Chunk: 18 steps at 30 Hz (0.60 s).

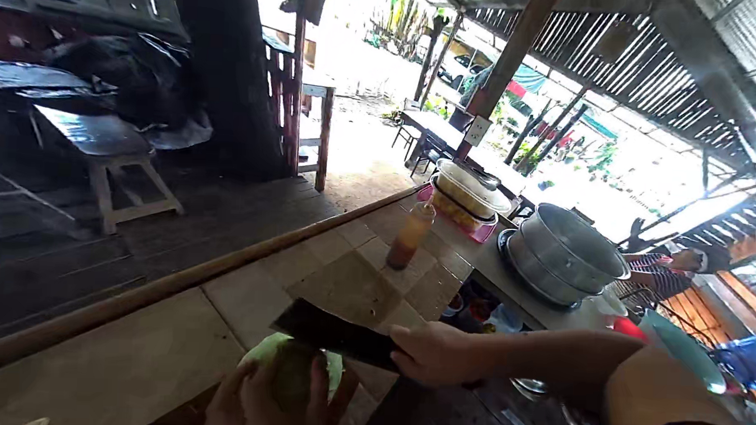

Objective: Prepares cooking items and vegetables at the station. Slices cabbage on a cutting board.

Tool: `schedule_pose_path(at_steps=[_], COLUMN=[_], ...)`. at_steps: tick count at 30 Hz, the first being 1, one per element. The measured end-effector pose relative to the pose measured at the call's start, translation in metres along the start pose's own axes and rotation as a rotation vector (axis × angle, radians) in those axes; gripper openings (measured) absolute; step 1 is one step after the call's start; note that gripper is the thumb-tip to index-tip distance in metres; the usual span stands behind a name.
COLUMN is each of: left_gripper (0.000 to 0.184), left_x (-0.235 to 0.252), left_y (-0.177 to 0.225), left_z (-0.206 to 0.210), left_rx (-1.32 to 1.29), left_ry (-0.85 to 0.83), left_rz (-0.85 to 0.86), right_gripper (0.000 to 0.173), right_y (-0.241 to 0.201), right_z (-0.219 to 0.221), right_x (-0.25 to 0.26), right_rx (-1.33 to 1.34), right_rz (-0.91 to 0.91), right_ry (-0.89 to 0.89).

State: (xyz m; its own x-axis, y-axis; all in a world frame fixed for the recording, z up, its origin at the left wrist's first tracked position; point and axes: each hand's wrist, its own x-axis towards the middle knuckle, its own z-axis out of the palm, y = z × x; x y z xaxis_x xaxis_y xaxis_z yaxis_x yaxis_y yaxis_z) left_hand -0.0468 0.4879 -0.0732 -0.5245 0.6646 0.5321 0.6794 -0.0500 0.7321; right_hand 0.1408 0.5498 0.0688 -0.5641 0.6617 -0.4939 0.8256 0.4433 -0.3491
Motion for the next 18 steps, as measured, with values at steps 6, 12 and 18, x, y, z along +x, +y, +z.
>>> schedule_pose_path(at_steps=[6,12,18], left_gripper=[0.058,0.055,0.051], left_x=[0.004,0.006,0.009], left_y=[-0.006,-0.005,-0.001], left_z=[0.008,0.010,0.011], left_rx=[0.016,0.033,0.036], left_ry=[0.054,0.068,0.079], left_rz=[0.016,0.031,0.007], right_gripper=[0.031,0.028,0.027], right_y=[-0.013,-0.017,-0.026], right_z=[-0.007,-0.019,-0.047], right_x=[0.005,0.016,0.030], right_rx=[-0.063,-0.013,-0.023], right_rz=[0.082,0.105,0.070], right_ry=[-0.108,-0.192,-0.293])
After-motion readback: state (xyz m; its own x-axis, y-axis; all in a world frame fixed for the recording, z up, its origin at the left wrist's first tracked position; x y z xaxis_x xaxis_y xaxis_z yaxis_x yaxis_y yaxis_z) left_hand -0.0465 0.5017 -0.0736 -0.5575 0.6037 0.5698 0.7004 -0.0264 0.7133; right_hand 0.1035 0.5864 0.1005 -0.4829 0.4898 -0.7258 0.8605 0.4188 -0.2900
